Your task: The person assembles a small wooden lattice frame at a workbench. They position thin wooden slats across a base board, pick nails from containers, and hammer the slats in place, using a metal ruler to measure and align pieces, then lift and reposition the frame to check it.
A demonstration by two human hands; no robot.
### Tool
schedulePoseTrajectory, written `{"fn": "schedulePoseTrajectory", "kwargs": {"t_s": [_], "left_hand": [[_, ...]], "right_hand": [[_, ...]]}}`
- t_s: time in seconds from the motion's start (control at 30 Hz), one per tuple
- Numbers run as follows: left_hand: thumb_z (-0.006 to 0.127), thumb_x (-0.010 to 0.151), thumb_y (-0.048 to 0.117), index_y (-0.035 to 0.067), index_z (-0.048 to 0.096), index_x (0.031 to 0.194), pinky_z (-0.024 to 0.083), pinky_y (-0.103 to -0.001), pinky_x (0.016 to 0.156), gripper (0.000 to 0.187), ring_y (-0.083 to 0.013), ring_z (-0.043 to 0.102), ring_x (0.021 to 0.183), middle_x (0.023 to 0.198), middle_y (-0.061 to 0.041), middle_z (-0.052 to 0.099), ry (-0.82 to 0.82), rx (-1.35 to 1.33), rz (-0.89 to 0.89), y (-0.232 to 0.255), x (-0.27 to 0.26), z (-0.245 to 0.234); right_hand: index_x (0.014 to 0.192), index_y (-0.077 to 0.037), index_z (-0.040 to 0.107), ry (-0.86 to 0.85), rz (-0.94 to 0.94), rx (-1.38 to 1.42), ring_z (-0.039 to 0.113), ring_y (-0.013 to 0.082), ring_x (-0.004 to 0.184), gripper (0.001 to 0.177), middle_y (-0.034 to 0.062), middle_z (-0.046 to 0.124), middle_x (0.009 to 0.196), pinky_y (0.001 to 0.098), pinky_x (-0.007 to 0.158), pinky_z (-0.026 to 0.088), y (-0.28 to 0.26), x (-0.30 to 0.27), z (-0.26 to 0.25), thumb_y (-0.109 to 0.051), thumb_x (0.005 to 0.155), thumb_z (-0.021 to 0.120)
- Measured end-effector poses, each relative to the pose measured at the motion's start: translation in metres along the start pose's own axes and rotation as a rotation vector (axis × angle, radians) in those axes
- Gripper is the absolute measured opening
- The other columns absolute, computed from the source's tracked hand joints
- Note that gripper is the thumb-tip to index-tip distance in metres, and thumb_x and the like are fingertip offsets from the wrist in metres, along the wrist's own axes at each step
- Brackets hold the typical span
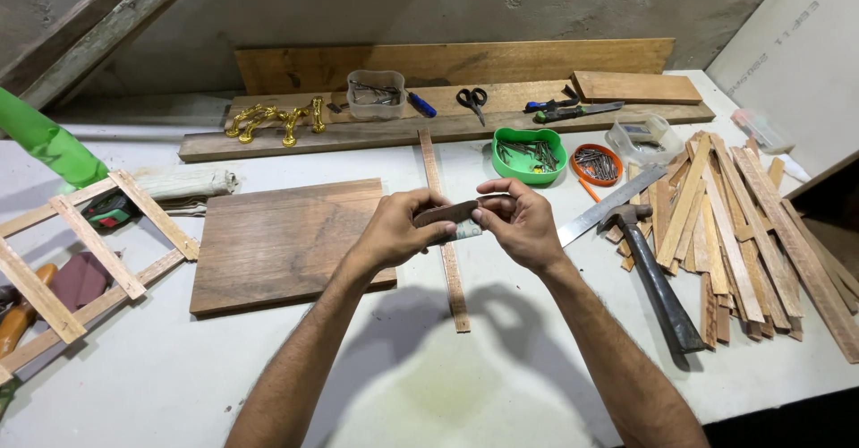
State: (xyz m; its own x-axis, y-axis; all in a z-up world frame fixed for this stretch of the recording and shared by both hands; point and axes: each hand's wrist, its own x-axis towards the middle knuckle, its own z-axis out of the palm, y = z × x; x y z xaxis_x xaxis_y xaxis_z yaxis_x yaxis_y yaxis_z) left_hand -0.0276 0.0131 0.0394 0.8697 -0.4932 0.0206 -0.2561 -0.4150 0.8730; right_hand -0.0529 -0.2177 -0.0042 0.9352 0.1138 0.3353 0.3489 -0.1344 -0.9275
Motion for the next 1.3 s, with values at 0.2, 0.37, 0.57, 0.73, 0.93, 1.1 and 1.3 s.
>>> {"fn": "schedulePoseTrajectory", "kwargs": {"t_s": [0.2, 0.37, 0.57, 0.73, 0.93, 1.1, 1.3], "left_hand": [[0.072, 0.092, 0.010, 0.010, 0.078, 0.108, 0.063, -0.032, 0.066, 0.017, -0.0166, 0.076, 0.072, 0.089, -0.007, 0.081, 0.086, 0.295, 0.087, -0.055, 0.023, 0.025], [0.071, 0.093, 0.008, 0.010, 0.078, 0.106, 0.062, -0.035, 0.088, 0.015, -0.0254, 0.072, 0.102, 0.110, -0.012, 0.077, 0.219, 0.436, 0.270, -0.111, 0.041, 0.059], [0.064, 0.093, -0.001, 0.008, 0.067, 0.128, 0.046, -0.047, 0.111, 0.037, -0.0344, 0.053, 0.134, 0.142, -0.014, 0.060, 0.047, 0.852, 0.295, -0.134, 0.027, 0.090], [0.062, 0.088, -0.007, 0.001, 0.058, 0.137, 0.041, -0.047, 0.115, 0.050, -0.0339, 0.049, 0.138, 0.147, -0.016, 0.054, 0.034, 1.024, 0.333, -0.151, 0.039, 0.095], [0.062, 0.090, -0.008, 0.000, 0.057, 0.137, 0.042, -0.046, 0.115, 0.048, -0.0362, 0.047, 0.139, 0.147, -0.017, 0.053, -0.043, 0.995, 0.218, -0.148, 0.076, 0.077], [0.061, 0.089, -0.012, 0.006, 0.052, 0.144, 0.049, -0.043, 0.107, 0.058, -0.0346, 0.046, 0.139, 0.155, -0.009, 0.046, -0.106, 0.931, 0.130, -0.145, 0.116, 0.050], [0.051, 0.099, -0.010, 0.009, 0.046, 0.150, 0.046, -0.042, 0.112, 0.055, -0.0332, 0.040, 0.146, 0.162, -0.006, 0.040, -0.049, 0.941, 0.130, -0.163, 0.145, 0.044]], "right_hand": [[0.117, -0.004, 0.073, -0.140, -0.085, -0.391, 0.076, 0.0140, 0.086, 0.034, 0.0087, 0.079, 0.096, 0.0236, 0.077, 0.064, 0.026, 0.018, 0.002, -0.001, 0.083, 0.077], [0.099, -0.008, 0.079, -0.136, -0.355, -0.682, 0.077, 0.0183, 0.094, 0.011, 0.0072, 0.079, 0.103, 0.0284, 0.079, 0.064, 0.102, 0.023, -0.001, -0.006, 0.088, 0.079], [0.100, -0.004, 0.075, -0.253, -0.518, -0.908, 0.067, 0.0267, 0.121, 0.017, 0.0118, 0.075, 0.120, 0.0378, 0.102, 0.057, 0.104, 0.003, 0.003, -0.006, 0.083, 0.078], [0.103, -0.001, 0.075, -0.310, -0.402, -0.965, 0.062, 0.0284, 0.129, 0.019, 0.0139, 0.072, 0.127, 0.0416, 0.111, 0.049, 0.099, 0.008, 0.005, 0.004, 0.086, 0.070], [0.118, -0.003, 0.073, -0.341, -0.302, -1.007, 0.058, 0.0279, 0.133, 0.034, 0.0131, 0.068, 0.135, 0.0430, 0.112, 0.046, 0.119, 0.040, 0.005, 0.007, 0.087, 0.064], [0.143, -0.008, 0.058, -0.374, -0.251, -1.116, 0.047, 0.0275, 0.143, 0.055, 0.0117, 0.054, 0.151, 0.0509, 0.113, 0.040, 0.133, 0.078, 0.001, 0.007, 0.090, 0.054], [0.151, -0.012, 0.048, -0.371, -0.147, -1.163, 0.035, 0.0243, 0.150, 0.064, 0.0068, 0.044, 0.160, 0.0582, 0.118, 0.031, 0.145, 0.102, 0.001, 0.009, 0.091, 0.047]]}}
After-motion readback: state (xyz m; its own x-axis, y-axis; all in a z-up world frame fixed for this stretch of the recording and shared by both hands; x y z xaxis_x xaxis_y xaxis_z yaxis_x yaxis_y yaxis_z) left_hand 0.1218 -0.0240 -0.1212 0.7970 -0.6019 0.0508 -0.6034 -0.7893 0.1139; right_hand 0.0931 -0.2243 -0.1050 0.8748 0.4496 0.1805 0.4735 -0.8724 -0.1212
